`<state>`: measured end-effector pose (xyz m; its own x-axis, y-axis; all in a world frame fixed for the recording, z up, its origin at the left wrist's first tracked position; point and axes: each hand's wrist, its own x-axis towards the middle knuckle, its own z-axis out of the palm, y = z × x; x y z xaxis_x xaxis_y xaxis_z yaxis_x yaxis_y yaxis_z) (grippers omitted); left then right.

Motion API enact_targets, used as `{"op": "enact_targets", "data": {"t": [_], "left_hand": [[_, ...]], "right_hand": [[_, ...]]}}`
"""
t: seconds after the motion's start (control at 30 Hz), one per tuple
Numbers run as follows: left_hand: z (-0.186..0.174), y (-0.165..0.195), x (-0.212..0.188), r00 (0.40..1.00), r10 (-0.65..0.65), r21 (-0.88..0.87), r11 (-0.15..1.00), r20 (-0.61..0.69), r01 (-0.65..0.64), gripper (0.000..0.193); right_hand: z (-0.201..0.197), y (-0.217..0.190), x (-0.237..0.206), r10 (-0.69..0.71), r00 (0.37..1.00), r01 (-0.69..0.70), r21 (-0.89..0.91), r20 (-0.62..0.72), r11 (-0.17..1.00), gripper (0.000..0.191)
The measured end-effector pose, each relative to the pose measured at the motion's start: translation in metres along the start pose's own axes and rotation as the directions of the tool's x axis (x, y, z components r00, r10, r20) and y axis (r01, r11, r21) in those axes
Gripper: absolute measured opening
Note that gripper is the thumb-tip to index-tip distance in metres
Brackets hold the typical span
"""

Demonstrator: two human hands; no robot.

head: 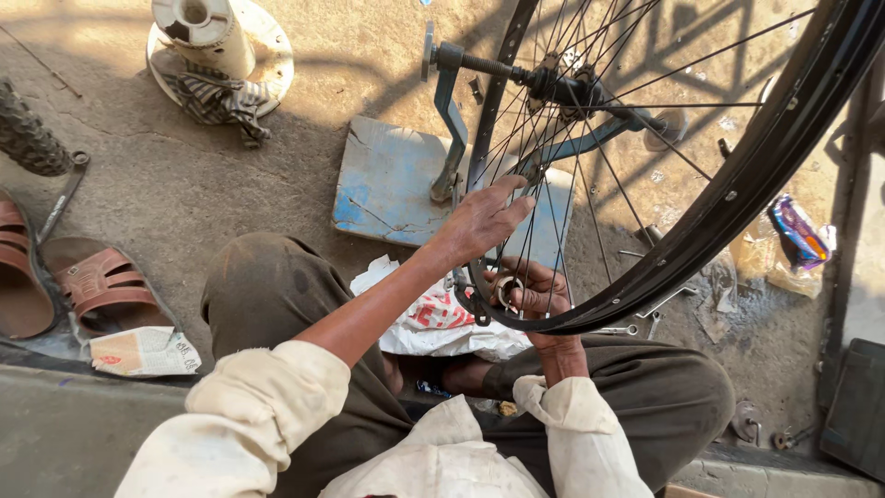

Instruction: The person sits on the ground truing a bicycle wheel mounted in a truing stand. They use a spoke wrench to turn spoke nipples around the rim, spin the wheel to check alignment, and reposition the wheel in the stand while continuing spoke adjustments.

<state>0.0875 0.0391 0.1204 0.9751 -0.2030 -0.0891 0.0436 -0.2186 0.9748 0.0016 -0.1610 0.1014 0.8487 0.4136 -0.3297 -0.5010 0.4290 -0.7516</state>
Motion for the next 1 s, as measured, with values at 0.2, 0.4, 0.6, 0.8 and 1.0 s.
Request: {"op": "enact_targets", "data": {"t": [0.2, 0.4, 0.6, 0.8, 1.0], "left_hand": [[-0.005, 0.017, -0.009, 0.961, -0.245, -0.249, 0.93, 0.128, 0.27, 0.09], [0.004, 0.035, -0.041, 0.982, -0.126, -0.159, 0.976, 0.142, 0.149, 0.093], [0.01, 0.05, -0.077, 0.877, -0.351, -0.582, 0.656, 0.328, 0.48, 0.099], [0.013, 0.046, -0.081, 0.929, -0.365, -0.313, 0.89, -0.06, 0.33, 0.102], [0.009, -0.002, -0.051, 0.948, -0.31, -0.385, 0.869, 0.068, 0.312, 0.097]], "right_hand": [[0.012, -0.004, -0.014, 0.01, 0.988, -0.022, -0.074, -0.152, 0.997, 0.047], [0.029, 0.01, -0.022, -0.299, 0.852, 0.109, -0.414, -0.43, 0.904, 0.029], [0.032, -0.018, -0.014, -0.306, 0.76, 0.289, -0.124, -0.574, 0.949, 0.019], [-0.007, -0.05, -0.011, -0.251, 0.844, 0.305, 0.039, -0.474, 0.951, 0.016], [-0.024, -0.01, 0.025, -0.178, 0.916, 0.013, -0.416, -0.359, 0.909, 0.035]]}}
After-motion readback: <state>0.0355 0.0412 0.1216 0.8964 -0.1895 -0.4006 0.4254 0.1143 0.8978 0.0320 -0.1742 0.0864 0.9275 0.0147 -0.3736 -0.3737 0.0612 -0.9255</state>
